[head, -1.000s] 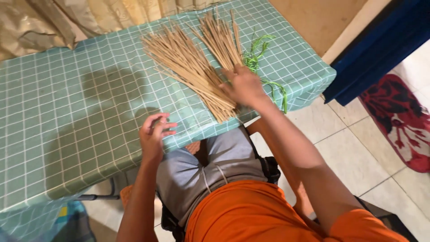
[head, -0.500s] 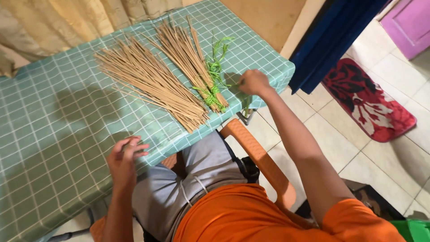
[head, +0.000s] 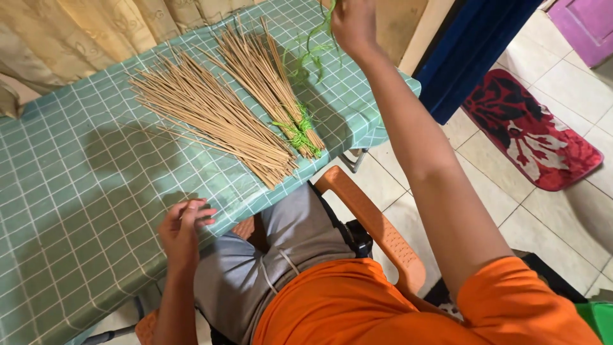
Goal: Gathering thin wooden sticks into bundles and tying them together using green plastic strips.
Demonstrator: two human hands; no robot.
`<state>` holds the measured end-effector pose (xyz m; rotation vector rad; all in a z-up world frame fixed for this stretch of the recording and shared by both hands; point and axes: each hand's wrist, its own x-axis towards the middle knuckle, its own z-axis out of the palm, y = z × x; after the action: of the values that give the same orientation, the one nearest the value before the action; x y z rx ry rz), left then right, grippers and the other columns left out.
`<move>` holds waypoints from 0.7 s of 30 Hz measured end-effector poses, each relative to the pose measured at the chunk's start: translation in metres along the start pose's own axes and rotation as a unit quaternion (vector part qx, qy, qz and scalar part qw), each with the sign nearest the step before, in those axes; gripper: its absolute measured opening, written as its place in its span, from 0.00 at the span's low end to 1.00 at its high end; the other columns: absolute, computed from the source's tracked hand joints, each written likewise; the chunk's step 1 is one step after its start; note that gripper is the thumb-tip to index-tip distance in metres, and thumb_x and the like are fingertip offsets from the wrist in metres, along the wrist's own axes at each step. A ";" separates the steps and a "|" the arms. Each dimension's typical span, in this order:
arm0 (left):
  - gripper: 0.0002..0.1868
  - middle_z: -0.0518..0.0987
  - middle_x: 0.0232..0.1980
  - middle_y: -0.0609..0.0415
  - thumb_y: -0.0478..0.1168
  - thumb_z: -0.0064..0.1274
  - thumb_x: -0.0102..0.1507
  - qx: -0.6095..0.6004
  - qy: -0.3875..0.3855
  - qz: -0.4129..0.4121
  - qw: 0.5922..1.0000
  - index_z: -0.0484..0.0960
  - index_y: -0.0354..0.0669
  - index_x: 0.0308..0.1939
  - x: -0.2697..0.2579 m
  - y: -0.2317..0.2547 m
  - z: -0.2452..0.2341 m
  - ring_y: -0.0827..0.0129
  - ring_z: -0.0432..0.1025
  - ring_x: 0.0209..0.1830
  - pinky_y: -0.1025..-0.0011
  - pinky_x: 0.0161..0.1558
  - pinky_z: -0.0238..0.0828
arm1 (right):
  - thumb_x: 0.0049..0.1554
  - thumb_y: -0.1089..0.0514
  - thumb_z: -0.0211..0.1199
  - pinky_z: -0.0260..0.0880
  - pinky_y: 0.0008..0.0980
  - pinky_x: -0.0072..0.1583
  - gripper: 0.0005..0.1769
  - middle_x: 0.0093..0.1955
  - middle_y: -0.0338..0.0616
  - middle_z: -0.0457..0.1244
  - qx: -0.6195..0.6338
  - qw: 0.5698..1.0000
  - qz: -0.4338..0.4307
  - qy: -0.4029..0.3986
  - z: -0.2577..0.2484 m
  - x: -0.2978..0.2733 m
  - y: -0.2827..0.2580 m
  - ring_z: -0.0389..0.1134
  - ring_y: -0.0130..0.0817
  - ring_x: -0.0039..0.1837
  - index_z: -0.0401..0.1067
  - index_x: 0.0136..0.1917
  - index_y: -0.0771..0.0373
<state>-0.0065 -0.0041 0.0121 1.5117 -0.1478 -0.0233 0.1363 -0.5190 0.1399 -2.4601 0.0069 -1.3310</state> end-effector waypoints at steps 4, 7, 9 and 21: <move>0.10 0.82 0.47 0.43 0.40 0.48 0.69 0.003 0.001 -0.009 1.000 0.80 0.35 0.44 0.000 0.002 0.000 0.53 0.82 0.39 0.67 0.35 0.80 | 0.53 0.78 0.51 0.51 0.46 0.39 0.21 0.43 0.55 0.61 0.005 0.994 -0.096 0.046 0.004 -0.012 -0.005 0.57 0.55 0.39 0.67 0.57 0.62; 0.11 0.83 0.46 0.44 0.40 0.49 0.68 0.001 0.004 -0.014 1.000 0.81 0.35 0.43 0.002 0.002 0.001 0.54 0.82 0.38 0.67 0.35 0.80 | 0.56 0.78 0.50 0.61 0.52 0.39 0.17 0.45 0.59 0.60 -0.091 0.988 0.011 -0.126 0.009 -0.032 0.004 0.62 0.59 0.43 0.67 0.56 0.65; 0.11 0.83 0.46 0.44 0.40 0.50 0.68 0.007 0.004 -0.012 1.000 0.82 0.35 0.44 0.003 0.001 0.002 0.54 0.82 0.38 0.67 0.34 0.80 | 0.56 0.79 0.50 0.72 0.54 0.42 0.12 0.51 0.60 0.61 -0.178 0.944 0.098 -0.258 0.009 -0.044 0.007 0.67 0.59 0.49 0.70 0.49 0.70; 0.08 0.85 0.42 0.37 0.33 0.63 0.57 -0.079 -0.129 0.183 0.972 0.87 0.33 0.39 -0.052 0.028 0.046 0.48 0.83 0.41 0.60 0.43 0.82 | 0.62 0.43 0.57 0.73 0.61 0.53 0.21 0.48 0.59 0.71 -0.148 0.929 0.068 -0.331 -0.007 -0.132 -0.122 0.74 0.64 0.54 0.79 0.57 0.58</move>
<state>-0.0652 -0.0427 0.0377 1.2999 -0.6182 0.0619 0.0374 -0.3841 0.0726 -2.9776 0.2220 -0.4128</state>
